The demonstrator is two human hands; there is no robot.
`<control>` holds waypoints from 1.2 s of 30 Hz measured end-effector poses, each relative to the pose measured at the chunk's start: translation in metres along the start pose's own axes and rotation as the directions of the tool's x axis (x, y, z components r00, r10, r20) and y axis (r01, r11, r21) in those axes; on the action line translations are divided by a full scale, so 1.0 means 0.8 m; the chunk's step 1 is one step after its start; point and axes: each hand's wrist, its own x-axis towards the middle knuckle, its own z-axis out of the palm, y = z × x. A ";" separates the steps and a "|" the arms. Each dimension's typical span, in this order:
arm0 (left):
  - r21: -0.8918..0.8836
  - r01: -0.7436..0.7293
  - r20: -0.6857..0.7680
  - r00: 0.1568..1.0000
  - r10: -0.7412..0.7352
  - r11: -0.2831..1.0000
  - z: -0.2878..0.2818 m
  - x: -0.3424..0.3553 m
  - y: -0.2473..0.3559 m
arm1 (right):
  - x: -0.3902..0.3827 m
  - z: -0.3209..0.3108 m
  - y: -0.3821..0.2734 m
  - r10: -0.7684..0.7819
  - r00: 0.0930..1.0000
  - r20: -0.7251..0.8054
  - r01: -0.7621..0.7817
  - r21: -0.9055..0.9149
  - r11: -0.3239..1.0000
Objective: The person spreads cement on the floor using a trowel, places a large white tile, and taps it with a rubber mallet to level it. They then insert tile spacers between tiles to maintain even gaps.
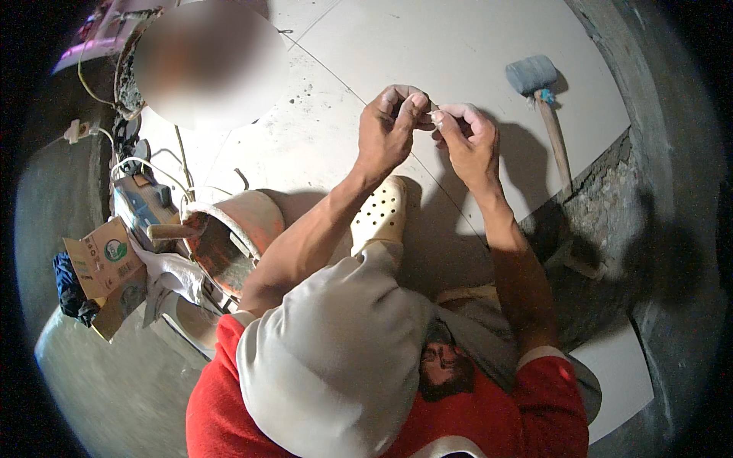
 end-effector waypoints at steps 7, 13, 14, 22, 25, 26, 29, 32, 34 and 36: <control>-0.117 -0.002 -0.163 0.986 -0.017 0.993 -0.008 0.031 -0.008 | 0.049 0.030 -0.003 0.129 0.990 0.050 -0.127 -0.041 0.991; -0.268 -0.002 -0.335 0.938 -0.092 0.963 -0.024 0.081 -0.014 | 0.103 0.088 0.005 0.099 0.995 -0.018 -0.095 0.128 0.987; -0.312 0.011 -0.354 0.927 -0.127 0.950 -0.030 0.091 -0.017 | 0.118 0.097 0.008 0.064 0.997 -0.029 -0.064 0.023 0.998; 0.564 -0.024 -0.617 0.652 0.441 0.825 -0.102 0.156 -0.052 | 0.264 0.182 0.020 -0.343 0.877 0.335 0.478 -0.541 0.692; 0.762 0.138 -0.516 0.719 0.465 0.633 -0.110 0.152 -0.063 | 0.309 0.206 0.005 -0.416 0.720 0.555 0.692 -0.533 0.487; 0.816 0.133 -0.464 0.731 0.501 0.563 -0.110 0.150 -0.066 | 0.320 0.211 -0.001 -0.430 0.658 0.618 0.750 -0.483 0.452; 0.847 0.134 -0.408 0.783 0.470 0.514 -0.108 0.142 -0.071 | 0.340 0.219 -0.013 -0.372 0.540 0.755 0.829 -0.402 0.388; 0.845 0.144 -0.410 0.793 0.451 0.516 -0.109 0.141 -0.072 | 0.345 0.222 -0.014 -0.340 0.501 0.796 0.857 -0.402 0.322; 0.848 0.132 -0.403 0.789 0.464 0.514 -0.110 0.142 -0.071 | 0.346 0.223 -0.013 -0.379 0.439 0.815 0.894 -0.352 0.279; 0.848 0.131 -0.404 0.786 0.468 0.513 -0.110 0.142 -0.069 | 0.349 0.222 -0.012 -0.428 0.355 0.831 0.934 -0.289 0.212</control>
